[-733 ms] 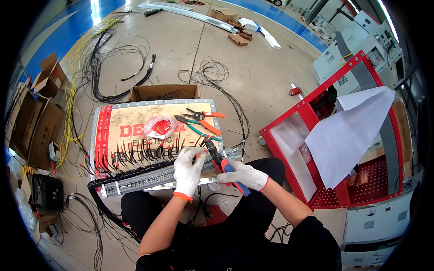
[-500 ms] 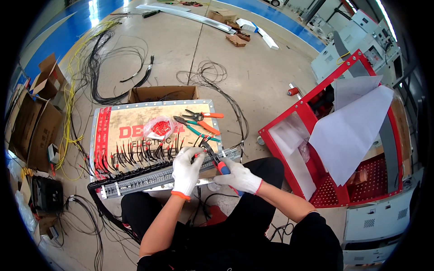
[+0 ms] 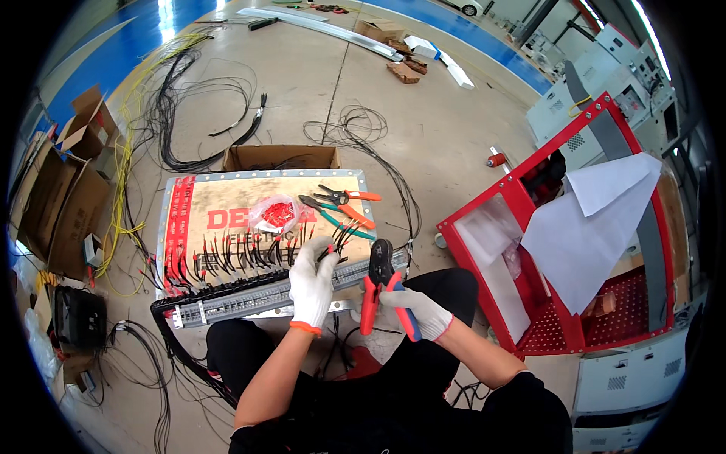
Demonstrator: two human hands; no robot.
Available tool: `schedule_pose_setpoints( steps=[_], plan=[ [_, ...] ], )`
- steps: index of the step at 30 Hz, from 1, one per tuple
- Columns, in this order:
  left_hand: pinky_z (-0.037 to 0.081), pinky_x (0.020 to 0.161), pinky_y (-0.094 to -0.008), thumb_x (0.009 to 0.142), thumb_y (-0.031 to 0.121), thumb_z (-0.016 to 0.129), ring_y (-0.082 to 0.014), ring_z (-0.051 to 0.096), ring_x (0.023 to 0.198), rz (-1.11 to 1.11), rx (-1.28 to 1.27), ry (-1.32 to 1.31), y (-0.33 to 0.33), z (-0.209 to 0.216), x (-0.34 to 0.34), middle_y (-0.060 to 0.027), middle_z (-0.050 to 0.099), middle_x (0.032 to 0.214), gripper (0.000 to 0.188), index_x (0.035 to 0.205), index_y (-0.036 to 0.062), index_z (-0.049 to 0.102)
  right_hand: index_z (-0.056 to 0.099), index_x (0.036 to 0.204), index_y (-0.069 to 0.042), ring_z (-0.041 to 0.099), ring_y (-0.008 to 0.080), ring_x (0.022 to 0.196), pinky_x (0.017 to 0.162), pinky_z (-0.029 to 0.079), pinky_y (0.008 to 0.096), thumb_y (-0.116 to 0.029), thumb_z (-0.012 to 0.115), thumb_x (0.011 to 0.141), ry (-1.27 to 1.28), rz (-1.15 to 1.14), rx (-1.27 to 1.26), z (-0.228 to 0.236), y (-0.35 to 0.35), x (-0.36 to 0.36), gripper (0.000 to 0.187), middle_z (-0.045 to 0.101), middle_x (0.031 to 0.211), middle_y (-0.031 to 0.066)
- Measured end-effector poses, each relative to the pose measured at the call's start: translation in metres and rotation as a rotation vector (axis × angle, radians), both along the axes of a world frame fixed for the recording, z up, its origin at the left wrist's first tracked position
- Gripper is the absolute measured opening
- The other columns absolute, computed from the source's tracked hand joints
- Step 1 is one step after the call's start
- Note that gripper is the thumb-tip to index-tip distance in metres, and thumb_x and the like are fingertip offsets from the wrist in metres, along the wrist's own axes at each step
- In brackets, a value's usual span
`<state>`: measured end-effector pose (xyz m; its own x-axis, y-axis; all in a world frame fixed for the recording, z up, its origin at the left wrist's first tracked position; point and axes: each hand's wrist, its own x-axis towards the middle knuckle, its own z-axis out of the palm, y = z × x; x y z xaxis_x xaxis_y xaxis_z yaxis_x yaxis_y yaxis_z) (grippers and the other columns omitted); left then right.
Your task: The person sits on the floor and uses pliers to strip and crimp black wires attached to a terminal block. They handle individual wires, cut excess length, and secure connections on the block throughout the clip.
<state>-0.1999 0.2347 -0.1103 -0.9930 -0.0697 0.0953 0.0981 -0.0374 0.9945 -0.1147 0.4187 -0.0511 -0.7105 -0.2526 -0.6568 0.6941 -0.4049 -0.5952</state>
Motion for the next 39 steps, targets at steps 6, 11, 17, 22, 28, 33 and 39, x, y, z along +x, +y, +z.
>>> schedule_pose_setpoints(
  steps=[6, 11, 17, 22, 28, 33, 39],
  plan=[
    [0.051, 0.072, -0.0308, 0.085, 0.000, 0.068, -0.0177, 0.065, 0.077, 0.080, -0.185, 0.064, -0.007, 0.002, 0.002, -0.0129, 0.069, 0.094, 0.016, 0.102, 0.0000, 0.066, 0.055, 0.128, -0.002, 0.062, 0.0170, 0.102, 0.091, 0.050, 0.0316, -0.022, 0.070, 0.090, -0.002, 0.128, 0.006, 0.018, -0.005, 0.007, 0.046, 0.063, 0.115, 0.0081],
    [0.050, 0.070, -0.0297, 0.083, 0.002, 0.071, -0.0157, 0.062, 0.072, 0.051, -0.155, 0.038, -0.013, 0.009, 0.005, -0.0097, 0.067, 0.088, 0.017, 0.100, 0.0005, 0.066, 0.056, 0.126, -0.001, 0.060, 0.0144, 0.097, 0.087, 0.049, 0.0288, -0.028, 0.076, 0.085, 0.065, 0.256, 0.173, 0.029, -0.012, -0.001, 0.052, 0.062, 0.112, 0.0066],
    [0.051, 0.071, -0.0297, 0.083, 0.002, 0.072, -0.0165, 0.062, 0.074, -0.038, -0.107, -0.127, -0.013, 0.020, 0.009, -0.0086, 0.067, 0.087, 0.019, 0.101, 0.0007, 0.065, 0.060, 0.117, -0.001, 0.059, 0.0126, 0.088, 0.077, 0.049, 0.0268, -0.038, 0.079, 0.080, 0.074, 0.294, 0.363, 0.028, -0.014, -0.025, 0.055, 0.062, 0.101, 0.0048],
    [0.050, 0.079, -0.0336, 0.083, 0.008, 0.071, -0.0231, 0.065, 0.086, -0.113, -0.160, -0.009, -0.014, 0.006, 0.003, -0.0122, 0.067, 0.092, 0.019, 0.100, 0.0017, 0.068, 0.062, 0.108, 0.000, 0.059, 0.0120, 0.079, 0.069, 0.048, 0.0264, -0.047, 0.073, 0.082, 0.105, 0.441, 0.561, 0.044, -0.008, -0.037, 0.055, 0.063, 0.092, 0.0063],
    [0.049, 0.083, -0.0360, 0.083, 0.013, 0.071, -0.0275, 0.063, 0.094, -0.153, -0.255, -0.002, -0.012, 0.017, 0.005, -0.0125, 0.067, 0.094, 0.016, 0.094, 0.0022, 0.073, 0.061, 0.112, 0.000, 0.056, 0.0109, 0.084, 0.074, 0.046, 0.0249, -0.047, 0.076, 0.079, 0.122, 0.535, 0.572, 0.055, -0.007, -0.043, 0.059, 0.062, 0.094, 0.0065],
    [0.048, 0.083, -0.0356, 0.084, 0.016, 0.072, -0.0272, 0.062, 0.094, -0.170, -0.257, -0.019, -0.012, 0.019, 0.005, -0.0120, 0.067, 0.094, 0.015, 0.092, 0.0033, 0.074, 0.060, 0.116, 0.000, 0.057, 0.0129, 0.085, 0.075, 0.047, 0.0263, -0.046, 0.076, 0.079, 0.111, 0.561, 0.615, 0.045, -0.006, -0.042, 0.061, 0.062, 0.095, 0.0069],
    [0.048, 0.083, -0.0352, 0.083, 0.018, 0.074, -0.0262, 0.062, 0.092, -0.161, -0.238, -0.015, -0.012, 0.019, 0.006, -0.0117, 0.068, 0.091, 0.016, 0.091, 0.0039, 0.075, 0.060, 0.117, -0.001, 0.058, 0.0122, 0.086, 0.076, 0.047, 0.0268, -0.043, 0.077, 0.080, 0.098, 0.457, 0.545, 0.050, -0.004, -0.040, 0.059, 0.063, 0.095, 0.0064]
  ],
)
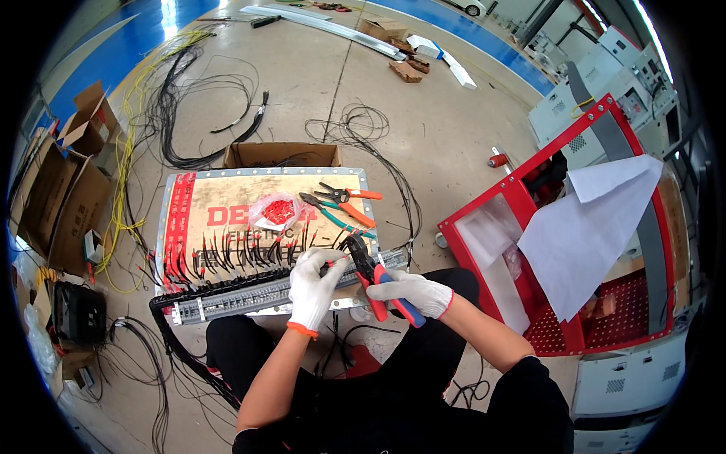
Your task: The person sits on the floor and uses pliers to strip and crimp black wires attached to a terminal block. They handle individual wires, cut excess length, and secure connections on the block throughout the clip.
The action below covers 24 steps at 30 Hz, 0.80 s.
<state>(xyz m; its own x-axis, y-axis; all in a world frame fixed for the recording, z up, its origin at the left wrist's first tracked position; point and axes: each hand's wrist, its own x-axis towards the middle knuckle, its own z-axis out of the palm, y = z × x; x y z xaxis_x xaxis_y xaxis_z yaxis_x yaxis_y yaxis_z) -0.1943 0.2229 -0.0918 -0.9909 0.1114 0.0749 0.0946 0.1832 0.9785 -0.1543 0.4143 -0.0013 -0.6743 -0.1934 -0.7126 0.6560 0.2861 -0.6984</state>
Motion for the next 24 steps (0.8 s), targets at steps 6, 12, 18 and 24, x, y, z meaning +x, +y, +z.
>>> schedule_pose_setpoints(
  steps=[6, 12, 18, 24],
  plan=[
    [0.048, 0.082, -0.0355, 0.082, 0.019, 0.075, -0.0257, 0.063, 0.090, 0.006, 0.007, 0.000, 0.000, -0.003, 0.000, -0.0113, 0.068, 0.091, 0.017, 0.091, 0.0042, 0.075, 0.059, 0.119, 0.000, 0.059, 0.0134, 0.084, 0.073, 0.048, 0.0281, -0.045, 0.073, 0.081, 0.026, 0.127, 0.056, -0.018, 0.003, 0.000, 0.060, 0.064, 0.096, 0.0078],
    [0.048, 0.081, -0.0362, 0.080, 0.016, 0.075, -0.0265, 0.063, 0.089, 0.000, -0.051, 0.001, -0.001, -0.002, 0.000, -0.0117, 0.068, 0.090, 0.015, 0.089, 0.0040, 0.074, 0.052, 0.127, 0.000, 0.066, 0.0280, 0.085, 0.078, 0.051, 0.0371, -0.045, 0.072, 0.079, 0.323, 0.334, 0.469, -0.018, -0.002, -0.001, 0.069, 0.067, 0.094, 0.0166],
    [0.049, 0.079, -0.0361, 0.080, 0.015, 0.074, -0.0269, 0.063, 0.086, -0.038, -0.014, 0.030, -0.004, -0.005, 0.000, -0.0120, 0.067, 0.090, 0.014, 0.089, 0.0035, 0.074, 0.052, 0.123, -0.001, 0.067, 0.0379, 0.086, 0.077, 0.052, 0.0431, -0.040, 0.071, 0.079, 0.397, 0.282, 0.582, -0.039, -0.012, 0.010, 0.062, 0.066, 0.092, 0.0239],
    [0.049, 0.081, -0.0358, 0.079, 0.013, 0.075, -0.0262, 0.064, 0.089, -0.026, 0.045, -0.049, -0.002, -0.004, -0.002, -0.0130, 0.068, 0.092, 0.014, 0.087, 0.0023, 0.074, 0.053, 0.117, 0.002, 0.067, 0.0241, 0.082, 0.074, 0.052, 0.0357, -0.035, 0.073, 0.082, 0.304, 0.159, 0.373, -0.041, -0.012, 0.008, 0.055, 0.068, 0.091, 0.0147]
  ],
)
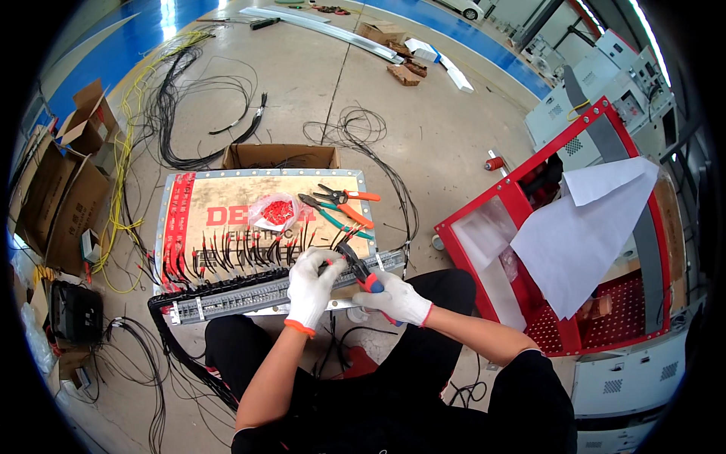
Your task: The person sits on the floor and uses pliers to strip and crimp black wires attached to a terminal block. They handle individual wires, cut excess length, and secure connections on the block throughout the clip.
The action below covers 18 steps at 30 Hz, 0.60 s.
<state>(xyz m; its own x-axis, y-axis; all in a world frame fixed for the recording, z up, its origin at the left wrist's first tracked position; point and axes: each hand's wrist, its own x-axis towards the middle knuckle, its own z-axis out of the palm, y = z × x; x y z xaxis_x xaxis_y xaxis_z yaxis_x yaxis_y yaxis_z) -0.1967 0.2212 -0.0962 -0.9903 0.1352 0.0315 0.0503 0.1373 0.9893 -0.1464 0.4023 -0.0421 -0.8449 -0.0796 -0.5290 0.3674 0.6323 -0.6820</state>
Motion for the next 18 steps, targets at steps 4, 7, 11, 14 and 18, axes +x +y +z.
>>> schedule_pose_setpoints(
  steps=[4, 7, 11, 14, 18],
  plan=[
    [0.051, 0.080, -0.0328, 0.081, 0.013, 0.074, -0.0207, 0.066, 0.088, 0.028, 0.061, -0.077, -0.003, 0.002, 0.001, -0.0118, 0.069, 0.096, 0.021, 0.099, 0.0022, 0.072, 0.052, 0.126, 0.001, 0.064, 0.0181, 0.098, 0.085, 0.051, 0.0328, -0.029, 0.072, 0.088, -0.272, -0.297, -0.580, -0.004, 0.004, 0.012, 0.052, 0.065, 0.109, 0.0104],
    [0.052, 0.079, -0.0291, 0.087, 0.012, 0.070, -0.0151, 0.066, 0.086, 0.075, 0.182, -0.176, -0.003, 0.002, 0.004, -0.0097, 0.069, 0.097, 0.029, 0.113, 0.0007, 0.066, 0.052, 0.132, -0.002, 0.057, 0.0127, 0.105, 0.092, 0.047, 0.0288, -0.029, 0.073, 0.088, -0.328, -0.422, -0.832, -0.012, 0.004, 0.032, 0.056, 0.061, 0.114, 0.0066],
    [0.051, 0.080, -0.0283, 0.091, 0.010, 0.066, -0.0136, 0.063, 0.085, 0.161, 0.231, -0.102, 0.001, -0.009, 0.001, -0.0087, 0.068, 0.094, 0.018, 0.105, -0.0010, 0.065, 0.055, 0.130, -0.001, 0.053, 0.0128, 0.111, 0.096, 0.043, 0.0285, -0.031, 0.075, 0.087, -0.395, -0.389, -0.973, -0.032, 0.012, 0.045, 0.056, 0.060, 0.117, 0.0062],
    [0.050, 0.080, -0.0287, 0.091, 0.011, 0.066, -0.0139, 0.063, 0.084, 0.158, 0.216, -0.096, -0.003, -0.016, 0.000, -0.0079, 0.067, 0.092, 0.017, 0.104, -0.0008, 0.066, 0.055, 0.128, 0.000, 0.054, 0.0124, 0.101, 0.087, 0.044, 0.0268, -0.036, 0.077, 0.084, -0.380, -0.350, -0.626, -0.001, 0.001, 0.037, 0.061, 0.060, 0.108, 0.0058],
    [0.049, 0.080, -0.0291, 0.091, 0.010, 0.066, -0.0151, 0.062, 0.086, 0.137, 0.270, -0.148, 0.001, 0.001, 0.002, -0.0082, 0.065, 0.094, 0.017, 0.104, 0.0001, 0.068, 0.058, 0.119, 0.002, 0.055, 0.0117, 0.083, 0.071, 0.046, 0.0259, -0.045, 0.079, 0.079, -0.249, -0.253, -0.534, -0.002, 0.001, 0.022, 0.066, 0.060, 0.093, 0.0057]
  ],
)
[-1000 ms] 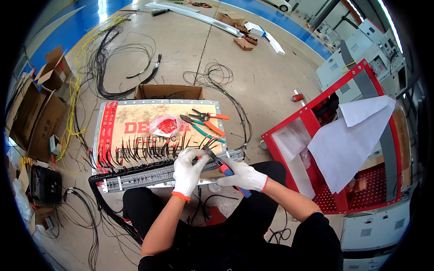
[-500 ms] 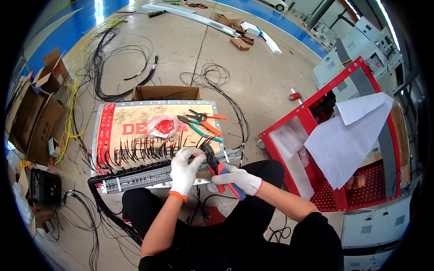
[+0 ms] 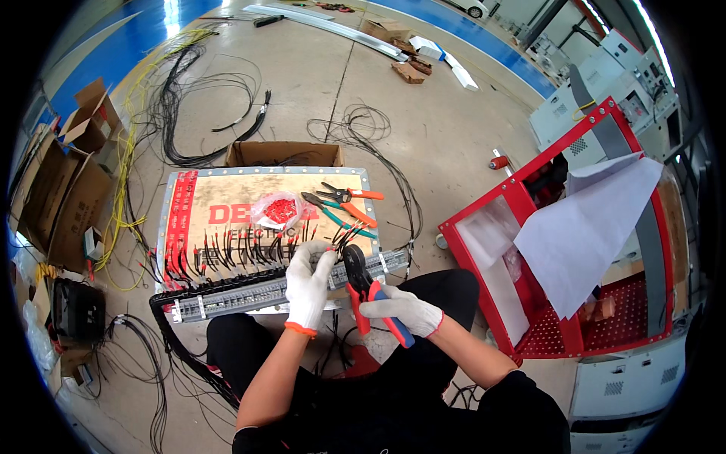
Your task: The person sits on the floor and uses pliers to strip and crimp black wires attached to a terminal block. They handle individual wires, cut excess length, and secure connections on the block throughout the clip.
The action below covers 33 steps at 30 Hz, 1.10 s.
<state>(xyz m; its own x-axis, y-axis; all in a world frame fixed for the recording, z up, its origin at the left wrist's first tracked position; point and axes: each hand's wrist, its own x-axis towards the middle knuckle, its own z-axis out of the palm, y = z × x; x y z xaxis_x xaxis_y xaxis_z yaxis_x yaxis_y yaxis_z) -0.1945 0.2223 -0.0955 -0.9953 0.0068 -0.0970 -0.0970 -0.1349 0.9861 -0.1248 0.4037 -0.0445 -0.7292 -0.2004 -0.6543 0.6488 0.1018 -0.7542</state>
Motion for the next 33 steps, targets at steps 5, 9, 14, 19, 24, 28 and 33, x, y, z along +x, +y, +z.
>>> schedule_pose_setpoints(
  steps=[5, 9, 14, 19, 24, 28, 33],
  plan=[
    [0.049, 0.082, -0.0308, 0.089, 0.010, 0.067, -0.0204, 0.064, 0.089, -0.032, -0.145, 0.105, -0.002, 0.006, 0.000, -0.0120, 0.066, 0.096, 0.016, 0.100, -0.0009, 0.070, 0.058, 0.106, 0.001, 0.057, 0.0118, 0.066, 0.057, 0.046, 0.0260, -0.051, 0.077, 0.077, 0.057, 0.044, 0.140, 0.006, -0.002, -0.022, 0.062, 0.059, 0.077, 0.0058],
    [0.049, 0.081, -0.0312, 0.088, 0.010, 0.067, -0.0215, 0.064, 0.088, -0.038, -0.169, 0.101, -0.003, 0.005, 0.000, -0.0125, 0.066, 0.095, 0.016, 0.098, -0.0015, 0.071, 0.057, 0.116, 0.002, 0.060, 0.0125, 0.076, 0.067, 0.048, 0.0263, -0.047, 0.075, 0.080, 0.033, 0.193, 0.262, 0.051, -0.015, -0.036, 0.064, 0.063, 0.088, 0.0085],
    [0.049, 0.080, -0.0320, 0.086, 0.013, 0.069, -0.0236, 0.065, 0.086, -0.023, -0.232, 0.122, -0.002, 0.003, 0.000, -0.0127, 0.066, 0.091, 0.016, 0.094, -0.0013, 0.072, 0.050, 0.130, 0.004, 0.065, 0.0227, 0.083, 0.076, 0.051, 0.0343, -0.047, 0.073, 0.079, 0.169, 0.363, 0.494, 0.042, -0.013, -0.039, 0.076, 0.065, 0.093, 0.0162],
    [0.049, 0.081, -0.0317, 0.085, 0.010, 0.068, -0.0208, 0.064, 0.085, -0.024, -0.246, 0.159, -0.003, 0.005, 0.000, -0.0127, 0.068, 0.090, 0.017, 0.092, -0.0046, 0.071, 0.047, 0.135, -0.001, 0.066, 0.0394, 0.090, 0.080, 0.051, 0.0440, -0.044, 0.069, 0.079, 0.409, 0.403, 0.826, 0.013, -0.009, -0.031, 0.074, 0.066, 0.093, 0.0251],
    [0.049, 0.080, -0.0321, 0.085, 0.011, 0.068, -0.0209, 0.065, 0.084, -0.048, -0.213, 0.144, -0.003, 0.003, 0.000, -0.0129, 0.068, 0.089, 0.017, 0.091, -0.0049, 0.071, 0.051, 0.127, -0.002, 0.067, 0.0376, 0.081, 0.075, 0.052, 0.0429, -0.039, 0.069, 0.080, 0.416, 0.346, 0.703, -0.008, -0.004, -0.032, 0.062, 0.066, 0.092, 0.0241],
    [0.049, 0.080, -0.0298, 0.087, 0.010, 0.067, -0.0170, 0.064, 0.086, -0.065, -0.188, 0.125, -0.003, -0.001, -0.003, -0.0108, 0.068, 0.092, 0.017, 0.095, -0.0052, 0.071, 0.056, 0.113, 0.002, 0.065, 0.0164, 0.076, 0.066, 0.052, 0.0322, -0.030, 0.069, 0.088, 0.227, 0.274, 0.506, -0.007, -0.005, -0.035, 0.043, 0.066, 0.092, 0.0103],
    [0.048, 0.082, -0.0266, 0.088, 0.009, 0.067, -0.0123, 0.061, 0.089, -0.079, -0.016, -0.023, -0.006, 0.018, 0.003, -0.0078, 0.067, 0.096, 0.019, 0.101, -0.0046, 0.070, 0.057, 0.116, 0.001, 0.062, 0.0114, 0.079, 0.069, 0.051, 0.0277, -0.031, 0.073, 0.087, -0.037, -0.075, -0.081, 0.027, -0.003, -0.019, 0.046, 0.063, 0.096, 0.0046]
  ],
)
